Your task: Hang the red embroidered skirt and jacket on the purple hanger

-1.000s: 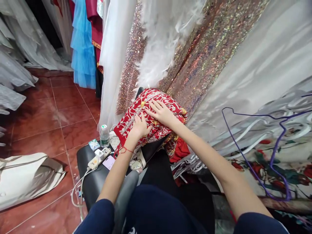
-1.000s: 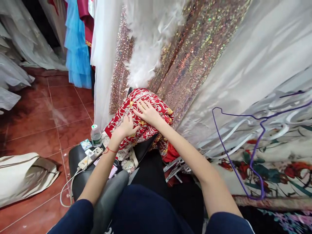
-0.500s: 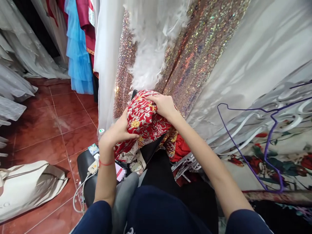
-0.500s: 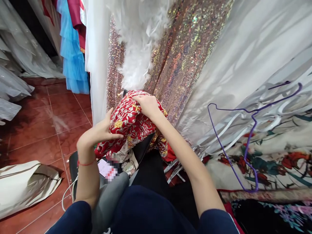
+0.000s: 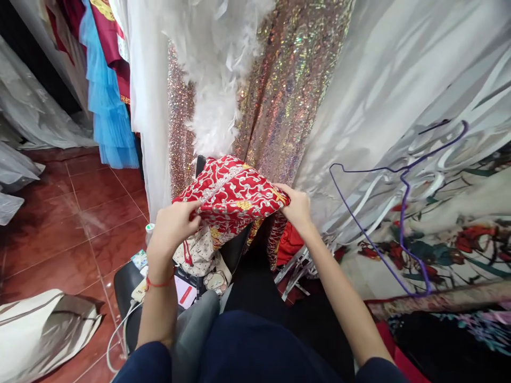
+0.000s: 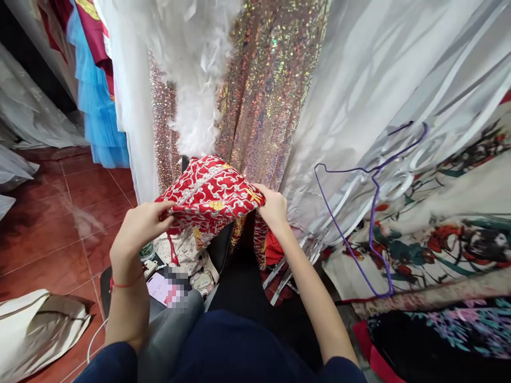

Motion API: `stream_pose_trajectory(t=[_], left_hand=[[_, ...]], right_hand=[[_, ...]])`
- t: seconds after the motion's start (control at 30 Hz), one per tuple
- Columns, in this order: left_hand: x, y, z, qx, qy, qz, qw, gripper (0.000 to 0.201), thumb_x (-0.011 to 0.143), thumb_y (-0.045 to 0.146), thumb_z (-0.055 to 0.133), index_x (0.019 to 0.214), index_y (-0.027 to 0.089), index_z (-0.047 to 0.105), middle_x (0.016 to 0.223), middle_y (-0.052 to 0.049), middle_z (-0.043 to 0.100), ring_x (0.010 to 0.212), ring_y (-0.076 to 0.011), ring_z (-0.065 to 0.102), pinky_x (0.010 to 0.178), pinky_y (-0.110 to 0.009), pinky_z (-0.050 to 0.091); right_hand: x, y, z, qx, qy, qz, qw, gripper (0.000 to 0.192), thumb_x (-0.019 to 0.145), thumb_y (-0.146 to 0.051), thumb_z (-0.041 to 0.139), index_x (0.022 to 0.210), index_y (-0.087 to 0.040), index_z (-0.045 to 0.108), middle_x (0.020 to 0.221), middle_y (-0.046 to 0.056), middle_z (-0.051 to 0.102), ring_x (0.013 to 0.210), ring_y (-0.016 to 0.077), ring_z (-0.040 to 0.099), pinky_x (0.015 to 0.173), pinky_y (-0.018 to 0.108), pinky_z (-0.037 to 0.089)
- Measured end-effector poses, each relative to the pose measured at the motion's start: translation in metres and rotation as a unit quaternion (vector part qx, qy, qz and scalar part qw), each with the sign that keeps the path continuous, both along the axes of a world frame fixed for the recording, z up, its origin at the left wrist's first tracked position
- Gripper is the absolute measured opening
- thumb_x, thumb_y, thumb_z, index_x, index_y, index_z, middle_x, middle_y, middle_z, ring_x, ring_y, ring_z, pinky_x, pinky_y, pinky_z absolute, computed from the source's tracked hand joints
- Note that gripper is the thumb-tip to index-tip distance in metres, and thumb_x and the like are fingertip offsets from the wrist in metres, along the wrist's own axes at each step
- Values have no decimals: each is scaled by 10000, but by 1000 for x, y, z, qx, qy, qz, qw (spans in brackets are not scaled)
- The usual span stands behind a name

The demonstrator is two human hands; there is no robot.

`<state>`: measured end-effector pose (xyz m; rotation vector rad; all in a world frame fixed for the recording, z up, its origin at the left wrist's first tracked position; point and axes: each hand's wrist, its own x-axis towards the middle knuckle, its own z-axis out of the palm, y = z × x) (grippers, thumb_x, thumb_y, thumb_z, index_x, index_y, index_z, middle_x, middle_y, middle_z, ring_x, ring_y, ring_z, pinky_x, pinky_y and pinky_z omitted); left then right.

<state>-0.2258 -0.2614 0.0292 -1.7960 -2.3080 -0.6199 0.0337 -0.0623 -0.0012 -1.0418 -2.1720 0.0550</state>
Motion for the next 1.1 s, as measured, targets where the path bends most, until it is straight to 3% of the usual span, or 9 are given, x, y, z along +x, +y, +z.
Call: stream_pose_trajectory(t=[0.13, 0.23, 0.4, 0.57, 0.63, 0.7, 0.8, 0.93, 1.1], left_hand=[[45, 10, 12, 335, 4, 9, 942, 298, 906, 186, 499, 1100, 294, 698, 990, -51, 733, 935, -249, 635, 748, -358, 424], [90, 22, 23, 419, 27, -89, 903, 287, 936, 209, 527, 1131, 319, 707, 1013, -34, 744, 974, -242, 619, 885, -413, 428], [141, 24, 30, 357, 34, -213, 909, 257, 944, 302, 589, 1174, 356, 694, 1107, -32, 741, 1134, -262, 601, 1075, -470, 348], [124, 27, 5, 274, 37, -78, 958, 818, 830, 377, 700, 1543, 170, 359, 1596, -214, 368, 1496, -417, 266, 1159, -573, 241], [107, 44, 0, 255, 39, -18, 966, 742, 803, 239, 655, 1494, 112, 415, 1583, -257, 366, 1497, -454, 245, 1133, -604, 247], [94, 68, 6, 251, 32, -22, 967, 549, 769, 101, 564, 1313, 170, 590, 1448, -197, 557, 1407, -400, 414, 1089, -558, 315], [97, 101, 27, 275, 22, -98, 956, 419, 750, 75, 510, 1115, 217, 657, 1117, -102, 737, 1076, -284, 636, 943, -440, 420], [147, 129, 42, 281, 75, -186, 939, 285, 764, 160, 507, 1003, 208, 656, 985, -89, 742, 933, -257, 637, 870, -413, 406], [206, 164, 18, 249, 65, -241, 936, 174, 632, 207, 527, 778, 201, 622, 757, -60, 689, 746, -235, 604, 789, -399, 383]], right_hand=[[12, -26, 6, 55, 23, 129, 990, 565, 837, -268, 587, 1393, -177, 557, 1359, 126, 671, 1216, 300, 652, 994, 435, 515], [15, -60, 28, 134, 44, 200, 970, 738, 837, -426, 682, 1477, -166, 423, 1471, 160, 567, 1328, 315, 558, 1089, 472, 445], [36, -87, 54, 146, 117, 94, 978, 275, 931, -297, 461, 1150, -240, 618, 1106, 72, 737, 1000, 237, 693, 885, 369, 523], [82, -63, 48, 160, 227, -14, 960, 142, 844, -258, 507, 901, -217, 631, 744, 2, 673, 634, 173, 611, 624, 291, 462], [102, -58, 46, 179, 269, -42, 946, 103, 833, -255, 542, 859, -207, 630, 701, -11, 641, 583, 154, 563, 590, 282, 443], [120, -61, 46, 210, 273, -81, 935, 78, 850, -250, 577, 834, -199, 634, 653, -21, 599, 538, 136, 518, 568, 276, 437], [142, -77, 45, 271, 215, -102, 933, 170, 861, -216, 622, 1027, -189, 650, 738, 3, 639, 566, 136, 553, 580, 275, 484], [158, -101, 34, 313, 18, -26, 949, 563, 869, -87, 588, 1393, -267, 488, 1223, 97, 662, 827, 157, 670, 659, 255, 541], [173, -110, 1, 366, -191, -17, 911, 241, 915, -33, 534, 1022, -216, 646, 1094, 85, 710, 775, 114, 645, 648, 215, 494]])
